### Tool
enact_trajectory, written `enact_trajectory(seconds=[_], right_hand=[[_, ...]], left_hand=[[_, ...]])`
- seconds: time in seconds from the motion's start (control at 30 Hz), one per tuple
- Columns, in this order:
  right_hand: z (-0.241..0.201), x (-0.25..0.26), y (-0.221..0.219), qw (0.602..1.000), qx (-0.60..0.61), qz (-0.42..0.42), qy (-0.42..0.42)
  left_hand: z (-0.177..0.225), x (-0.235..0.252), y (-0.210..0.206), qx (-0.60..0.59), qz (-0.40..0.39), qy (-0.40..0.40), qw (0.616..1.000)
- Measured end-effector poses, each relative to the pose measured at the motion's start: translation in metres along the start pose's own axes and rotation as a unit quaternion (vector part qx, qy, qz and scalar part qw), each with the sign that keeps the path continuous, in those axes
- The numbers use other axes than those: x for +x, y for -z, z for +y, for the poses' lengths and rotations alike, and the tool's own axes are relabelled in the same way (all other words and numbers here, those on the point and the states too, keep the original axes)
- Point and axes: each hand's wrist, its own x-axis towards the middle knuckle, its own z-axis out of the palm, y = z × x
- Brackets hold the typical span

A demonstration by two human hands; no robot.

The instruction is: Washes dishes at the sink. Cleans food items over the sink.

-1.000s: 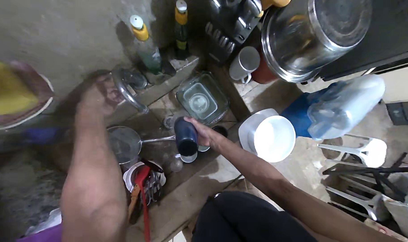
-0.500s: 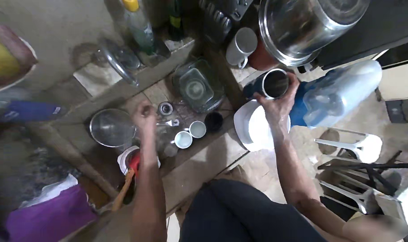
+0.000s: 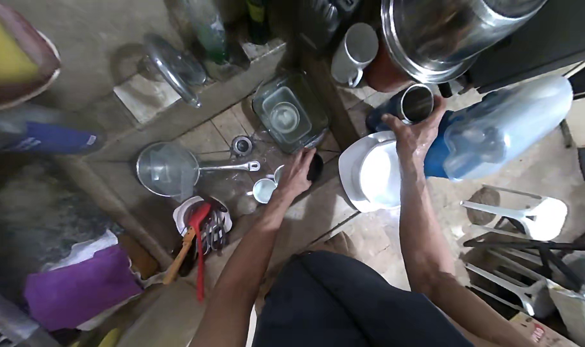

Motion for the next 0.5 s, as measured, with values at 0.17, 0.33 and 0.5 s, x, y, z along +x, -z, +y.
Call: enact_trajectory(seconds=[0.17,0.33,0.5], right_hand=[[0.006,-0.018,0.014,0.999,0.034,-0.002,0.02],[-0.015,-0.065,0.026,0.987,-0.046,-0.023,0.153],[-0.048,-0.099,-0.021,0.888,-0.027,-0.355,0.291]], left_hand=[[0.008,0.013,-0.016,0.046,-0.011,0.033,0.998],[-0.001,0.014,0.0,-0.003,0.018,0.036,0.999],[-0.013,-0.008,0.058,-0.12,0.053,0.038,0.991]])
